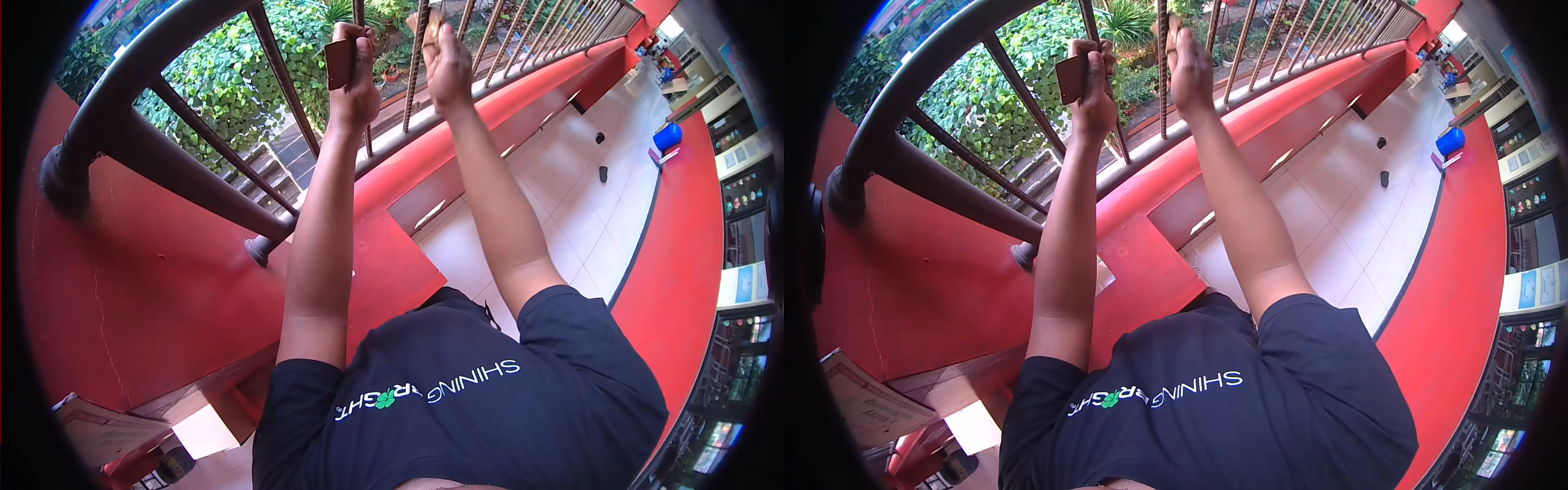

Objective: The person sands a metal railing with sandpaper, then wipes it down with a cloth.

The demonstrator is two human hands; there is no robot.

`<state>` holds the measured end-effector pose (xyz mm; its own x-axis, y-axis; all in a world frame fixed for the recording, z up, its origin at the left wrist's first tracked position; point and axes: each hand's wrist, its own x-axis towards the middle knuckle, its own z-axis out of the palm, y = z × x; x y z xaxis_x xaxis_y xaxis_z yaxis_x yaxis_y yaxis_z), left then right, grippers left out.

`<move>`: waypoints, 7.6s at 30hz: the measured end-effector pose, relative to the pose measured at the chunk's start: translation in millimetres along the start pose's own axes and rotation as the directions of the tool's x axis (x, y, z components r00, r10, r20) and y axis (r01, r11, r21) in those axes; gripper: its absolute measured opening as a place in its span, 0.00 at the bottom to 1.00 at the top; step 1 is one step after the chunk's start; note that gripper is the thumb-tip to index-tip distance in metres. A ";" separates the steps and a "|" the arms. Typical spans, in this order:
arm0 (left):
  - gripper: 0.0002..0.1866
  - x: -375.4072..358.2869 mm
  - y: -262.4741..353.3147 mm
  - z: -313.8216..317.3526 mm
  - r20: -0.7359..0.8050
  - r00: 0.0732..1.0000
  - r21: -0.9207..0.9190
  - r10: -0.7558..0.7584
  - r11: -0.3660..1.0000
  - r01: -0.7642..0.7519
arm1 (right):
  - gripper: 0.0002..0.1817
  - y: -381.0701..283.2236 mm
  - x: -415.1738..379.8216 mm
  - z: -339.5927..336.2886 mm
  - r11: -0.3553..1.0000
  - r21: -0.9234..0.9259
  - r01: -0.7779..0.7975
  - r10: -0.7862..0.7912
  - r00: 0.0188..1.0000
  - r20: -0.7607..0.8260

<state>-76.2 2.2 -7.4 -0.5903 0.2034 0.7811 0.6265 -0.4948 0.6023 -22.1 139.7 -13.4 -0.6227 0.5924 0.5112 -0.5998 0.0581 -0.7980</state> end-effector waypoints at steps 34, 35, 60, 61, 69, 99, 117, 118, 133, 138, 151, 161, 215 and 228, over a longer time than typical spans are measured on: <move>0.13 2.9 -4.2 -7.1 0.035 0.999 0.032 0.015 0.999 -0.016 | 0.24 135.4 -62.8 -73.3 0.847 -0.322 -0.424 0.449 0.893 0.005; 0.15 -0.3 -4.8 -6.9 0.045 0.999 0.040 0.003 0.999 -0.005 | 0.24 104.0 -41.2 -56.1 0.943 -0.124 -0.310 0.315 0.949 0.025; 0.11 1.7 -18.4 -11.1 0.034 0.999 0.031 -0.005 1.000 0.004 | 0.26 41.3 -47.0 -4.4 0.806 -0.564 0.177 -0.309 0.940 -0.147; 0.11 0.8 -19.2 -13.6 0.066 0.998 0.065 0.000 0.998 -0.005 | 0.27 66.4 -65.8 -8.1 0.821 -0.526 0.222 -0.400 0.881 -0.252; 0.08 -55.5 -31.8 -20.5 -0.151 0.946 0.655 0.286 0.746 -0.121 | 0.29 83.9 -144.8 -89.6 0.780 0.324 -0.536 0.611 0.764 -0.208; 0.10 -28.1 9.4 -15.9 -0.200 0.978 0.136 -0.064 0.986 0.093 | 0.13 -85.2 91.1 -1.9 -0.325 -0.109 0.939 -0.204 0.043 0.978; 0.10 -35.5 -24.8 -7.2 -0.096 0.971 -0.125 -0.219 0.970 0.207 | 0.14 10.3 37.1 -63.9 -0.309 -0.129 0.942 0.002 0.136 0.991; 0.10 -35.6 -21.3 -7.0 -0.096 0.968 -0.126 -0.230 0.968 0.218 | 0.14 9.2 31.9 -61.2 -0.323 -0.081 0.943 0.066 0.108 0.992; 0.09 -36.5 -14.5 -6.6 -0.119 0.966 -0.110 -0.228 0.970 0.215 | 0.13 -51.6 66.6 -34.7 -0.534 -0.291 0.794 -0.156 0.245 0.957; 0.10 -37.0 -10.5 -2.4 -0.148 0.962 -0.093 -0.230 0.972 0.218 | 0.15 -23.2 53.5 -52.0 -0.409 -0.350 0.843 -0.140 0.321 0.937; 0.10 -36.9 -14.8 0.1 -0.183 0.973 0.003 -0.139 0.990 0.141 | 0.21 -24.8 63.1 -62.2 -0.171 -0.030 0.985 0.047 0.039 0.998; 0.13 -35.8 -20.2 6.1 -0.258 0.950 0.178 -0.175 0.958 0.224 | 0.19 -15.3 89.6 -70.3 -0.208 -0.069 0.976 -0.094 0.050 0.994; 0.18 -46.8 -67.6 -8.8 0.038 0.903 0.840 0.428 0.475 -0.260 | 0.14 41.3 7.6 -70.3 -0.329 -0.067 0.942 0.160 0.125 0.979; 0.10 -49.9 -76.6 -0.4 -0.052 0.905 0.779 0.423 0.584 -0.229 | 0.20 48.5 -12.0 -79.3 -0.462 0.034 0.886 0.210 0.072 0.975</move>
<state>-95.0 29.5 -92.6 -0.2953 -0.0691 0.9529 0.8972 0.3227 0.3014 -3.8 199.1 -83.5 -0.6608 -0.7286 0.1801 -0.2923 0.4708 0.8324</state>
